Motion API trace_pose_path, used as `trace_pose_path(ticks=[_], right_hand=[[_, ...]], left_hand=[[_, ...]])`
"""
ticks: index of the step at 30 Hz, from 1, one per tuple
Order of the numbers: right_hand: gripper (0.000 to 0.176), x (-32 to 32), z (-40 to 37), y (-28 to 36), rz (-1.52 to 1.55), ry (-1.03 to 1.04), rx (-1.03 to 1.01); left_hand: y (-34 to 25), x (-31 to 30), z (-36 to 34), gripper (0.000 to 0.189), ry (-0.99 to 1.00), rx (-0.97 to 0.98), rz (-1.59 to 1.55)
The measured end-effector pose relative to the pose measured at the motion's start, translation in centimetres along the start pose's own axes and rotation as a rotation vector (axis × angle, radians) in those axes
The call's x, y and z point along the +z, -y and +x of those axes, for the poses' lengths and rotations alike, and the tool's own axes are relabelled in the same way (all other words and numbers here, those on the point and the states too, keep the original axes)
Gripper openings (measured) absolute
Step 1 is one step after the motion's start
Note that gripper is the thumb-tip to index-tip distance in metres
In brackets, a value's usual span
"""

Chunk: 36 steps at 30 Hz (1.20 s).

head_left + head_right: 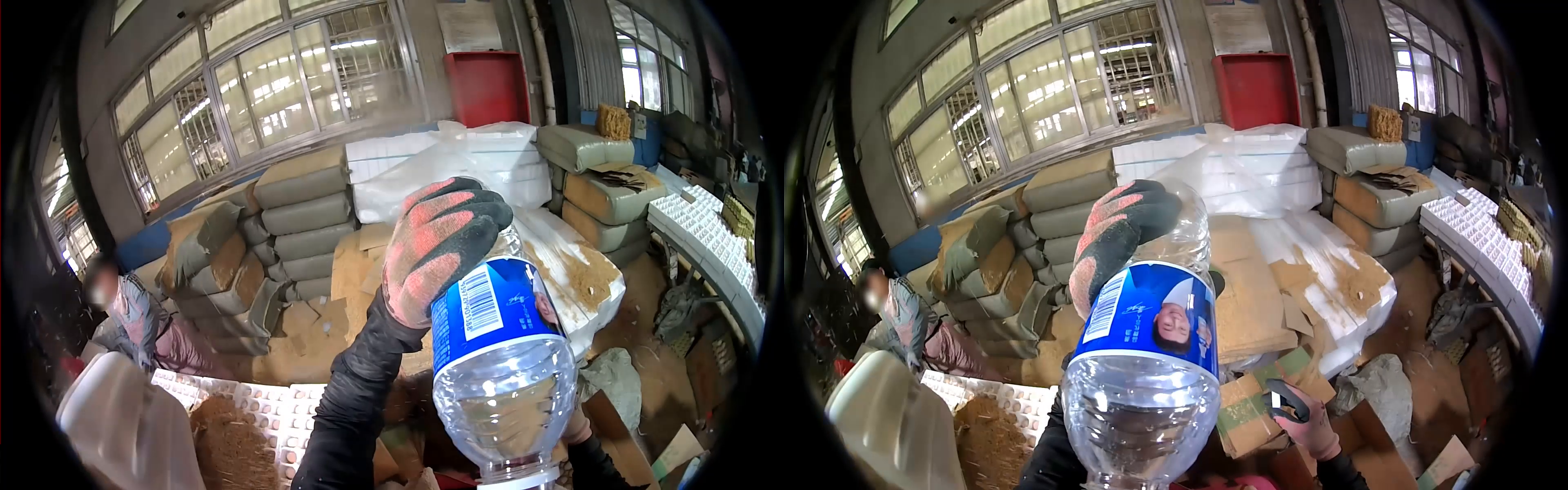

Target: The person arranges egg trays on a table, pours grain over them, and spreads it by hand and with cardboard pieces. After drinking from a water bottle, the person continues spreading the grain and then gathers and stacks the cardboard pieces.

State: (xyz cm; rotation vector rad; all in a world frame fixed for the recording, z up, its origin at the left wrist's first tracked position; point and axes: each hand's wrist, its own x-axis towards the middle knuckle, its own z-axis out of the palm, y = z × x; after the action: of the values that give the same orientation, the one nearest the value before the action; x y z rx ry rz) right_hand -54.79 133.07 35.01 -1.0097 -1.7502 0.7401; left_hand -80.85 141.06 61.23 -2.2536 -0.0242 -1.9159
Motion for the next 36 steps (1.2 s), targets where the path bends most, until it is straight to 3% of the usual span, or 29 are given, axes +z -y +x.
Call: trace_pose_path(ticks=[8,13,16,19,26,31,36], right_hand=[[0.049,1.0,0.4,2.4,0.174,-0.042,0.066],[0.050,1.6,1.0,1.9,0.205,0.012,0.075],[0.049,2.4,0.8,1.2,0.334,0.017,0.244],[0.049,2.6,1.3,1.2,0.175,0.051,0.093],[0.049,3.5,1.2,1.1,0.225,0.025,0.139],[0.050,3.8,1.0,1.3,0.276,0.063,0.252],[0.050,4.4,1.4,-0.5,0.094,0.078,0.115]], left_hand=[[2.1,-1.9,0.4,0.044,0.024,0.220,0.049],[1.2,-2.8,0.5,0.042,0.030,0.140,0.077],[0.7,-3.4,0.5,0.042,0.035,0.099,0.092],[0.4,-4.0,0.6,0.041,0.039,0.077,0.100],[-0.4,-5.1,0.6,0.039,0.017,0.001,0.115],[0.0,-6.8,1.1,0.040,0.060,0.142,0.192],[-0.5,-7.9,1.5,0.040,0.086,0.174,0.291]])
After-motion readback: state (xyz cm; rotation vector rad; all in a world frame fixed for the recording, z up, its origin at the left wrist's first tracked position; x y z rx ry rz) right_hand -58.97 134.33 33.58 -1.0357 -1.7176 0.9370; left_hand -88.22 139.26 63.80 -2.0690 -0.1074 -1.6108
